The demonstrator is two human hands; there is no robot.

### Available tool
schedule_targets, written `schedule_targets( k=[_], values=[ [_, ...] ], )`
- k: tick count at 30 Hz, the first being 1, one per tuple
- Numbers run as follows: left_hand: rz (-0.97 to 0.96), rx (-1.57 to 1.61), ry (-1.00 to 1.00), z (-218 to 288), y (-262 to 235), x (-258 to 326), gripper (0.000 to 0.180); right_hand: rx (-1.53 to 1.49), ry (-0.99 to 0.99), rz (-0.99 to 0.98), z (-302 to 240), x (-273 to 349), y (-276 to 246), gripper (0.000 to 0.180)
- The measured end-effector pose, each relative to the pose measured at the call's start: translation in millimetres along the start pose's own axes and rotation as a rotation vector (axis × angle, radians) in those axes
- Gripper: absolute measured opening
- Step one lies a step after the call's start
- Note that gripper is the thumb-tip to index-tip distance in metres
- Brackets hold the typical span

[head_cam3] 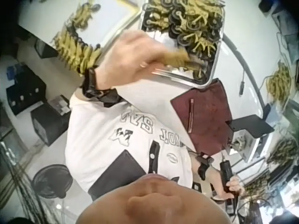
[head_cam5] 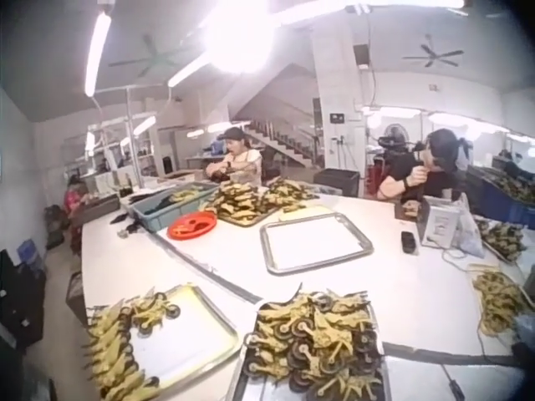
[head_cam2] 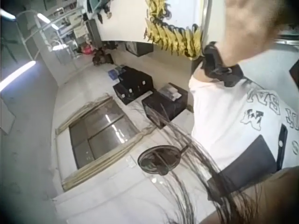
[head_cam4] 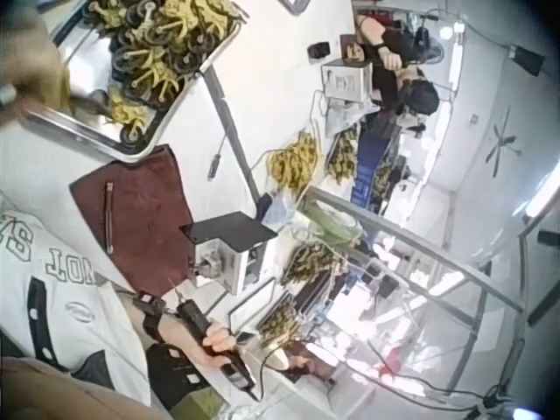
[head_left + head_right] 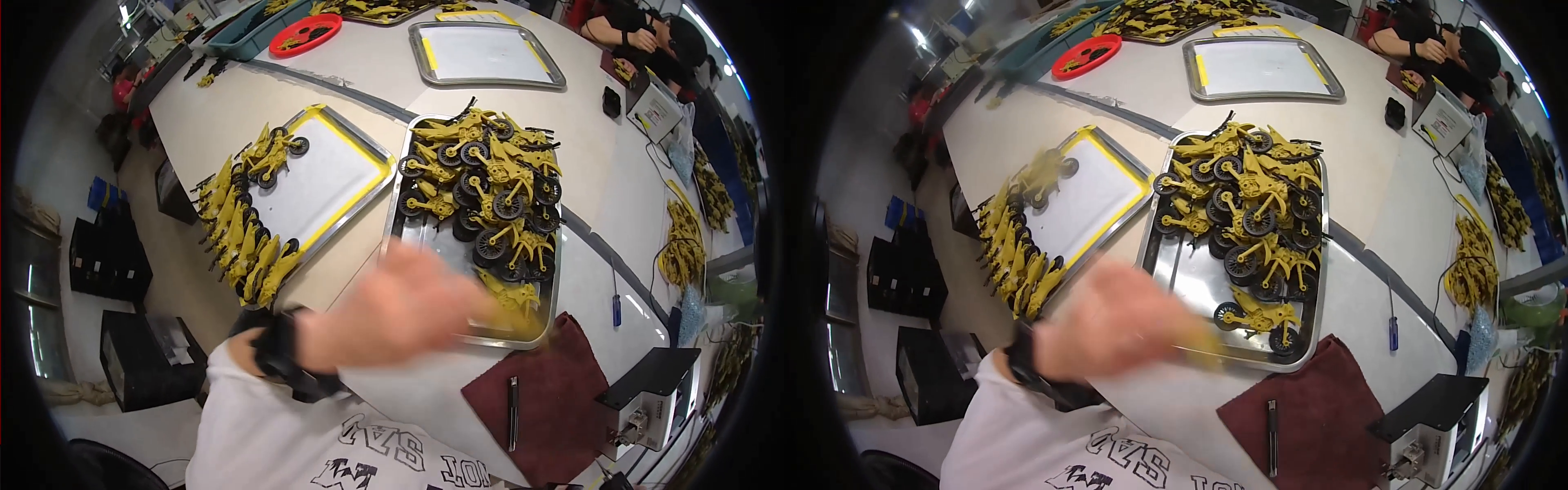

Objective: Assembling small yellow toy motorcycles using an electric screwdriver and other tools at a factory workbench.

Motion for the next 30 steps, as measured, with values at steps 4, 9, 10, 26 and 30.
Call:
schedule_targets(
  k=[4,9,10,26,30],
  values=[
    [0.130,0.019,-0.938,-153,-77,63,0.018,0.169,0.192,0.182,19,16,-30,0.020],
    [-0.117,-0.312,-1.051,-282,-86,160,0.031,-0.108,0.346,0.114,36,13,-41,0.012],
    [-0.123,-0.304,-1.044,-291,-83,164,0.031,-0.098,0.354,0.109,35,13,-40,0.013],
    [-0.284,-0.385,-1.204,-309,-89,165,0.063,0.064,0.395,0.251,41,23,-57,0.018],
    [-0.300,-0.399,-1.208,-300,-85,162,0.062,0.218,0.340,0.194,43,21,-69,0.026]
  ],
)
Point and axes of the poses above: each hand's wrist, its own x-axis away from the middle knuckle, its own y-axis out of the palm, z = x × y, the point moved 3 cm from there along -x, towards the middle knuckle, and after that the axes turned 2 degrees about z, right-handed, at the moved point
